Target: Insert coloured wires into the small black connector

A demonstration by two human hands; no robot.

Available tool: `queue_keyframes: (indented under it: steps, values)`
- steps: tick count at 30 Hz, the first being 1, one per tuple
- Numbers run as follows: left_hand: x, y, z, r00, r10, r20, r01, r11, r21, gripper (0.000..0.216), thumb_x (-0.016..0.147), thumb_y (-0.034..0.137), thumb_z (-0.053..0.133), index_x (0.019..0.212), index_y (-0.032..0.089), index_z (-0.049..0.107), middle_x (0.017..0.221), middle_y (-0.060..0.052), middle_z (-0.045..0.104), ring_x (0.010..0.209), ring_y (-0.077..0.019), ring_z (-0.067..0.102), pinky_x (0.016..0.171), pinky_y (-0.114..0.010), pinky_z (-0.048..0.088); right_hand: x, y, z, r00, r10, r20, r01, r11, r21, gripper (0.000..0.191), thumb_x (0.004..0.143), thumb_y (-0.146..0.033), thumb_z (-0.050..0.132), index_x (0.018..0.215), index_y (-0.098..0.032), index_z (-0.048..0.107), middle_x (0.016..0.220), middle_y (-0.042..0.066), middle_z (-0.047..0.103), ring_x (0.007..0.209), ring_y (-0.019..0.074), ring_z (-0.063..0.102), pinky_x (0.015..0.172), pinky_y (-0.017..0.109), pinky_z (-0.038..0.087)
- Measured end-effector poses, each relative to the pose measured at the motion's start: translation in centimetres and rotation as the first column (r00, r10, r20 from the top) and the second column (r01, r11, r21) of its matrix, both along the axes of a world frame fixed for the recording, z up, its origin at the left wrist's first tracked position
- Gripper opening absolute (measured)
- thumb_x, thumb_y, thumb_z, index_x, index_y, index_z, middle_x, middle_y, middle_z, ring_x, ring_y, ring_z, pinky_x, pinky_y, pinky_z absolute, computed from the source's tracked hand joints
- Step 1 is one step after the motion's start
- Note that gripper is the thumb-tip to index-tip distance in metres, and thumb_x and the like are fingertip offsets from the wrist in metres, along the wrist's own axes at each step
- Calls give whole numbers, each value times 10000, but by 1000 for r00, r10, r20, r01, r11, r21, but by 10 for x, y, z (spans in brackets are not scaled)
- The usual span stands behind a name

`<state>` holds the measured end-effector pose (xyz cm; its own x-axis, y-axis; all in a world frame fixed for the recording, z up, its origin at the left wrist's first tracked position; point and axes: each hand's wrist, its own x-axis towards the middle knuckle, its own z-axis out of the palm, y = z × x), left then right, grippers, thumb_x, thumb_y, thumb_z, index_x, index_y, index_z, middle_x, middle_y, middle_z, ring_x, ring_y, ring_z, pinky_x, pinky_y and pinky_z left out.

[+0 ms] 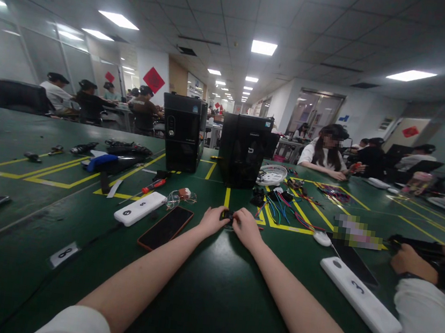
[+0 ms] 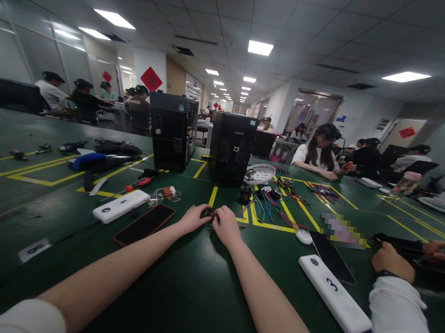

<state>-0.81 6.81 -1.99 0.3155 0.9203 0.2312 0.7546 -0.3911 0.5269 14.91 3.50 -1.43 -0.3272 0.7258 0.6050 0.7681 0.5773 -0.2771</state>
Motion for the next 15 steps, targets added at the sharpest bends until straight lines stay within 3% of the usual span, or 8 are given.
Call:
queue_keyframes:
  steps: [4, 12, 15]
  values:
    - [-1, 1, 0, 1000, -10, 10, 10, 1000, 6, 363, 794, 305, 546, 1140, 202, 515, 1152, -63, 608, 1089, -222, 542, 1038, -422, 278, -5, -6, 2, 988, 124, 90, -121, 992, -42, 83, 784, -137, 472, 736, -173, 531, 806, 29, 510, 784, 148, 479, 729, 269, 391]
    - [0, -1, -1, 996, -87, -14, 87, 995, 40, 370, 780, 391, 541, 1119, 245, 530, 1127, -36, 616, 1094, -240, 529, 1036, -496, 253, 0, 5, -3, 988, -155, -24, 155, 988, -23, 239, 800, -159, 440, 1004, -160, 564, 982, 80, 555, 943, 200, 480, 812, 319, 369]
    - [0, -2, -1, 994, -113, -8, 113, 992, 48, 367, 787, 397, 520, 1122, 246, 526, 1119, -36, 617, 1086, -237, 532, 1033, -513, 247, 0, 6, -4, 982, -185, 33, 187, 980, -62, 220, 818, -178, 426, 961, -160, 592, 978, 75, 573, 935, 194, 487, 820, 315, 354]
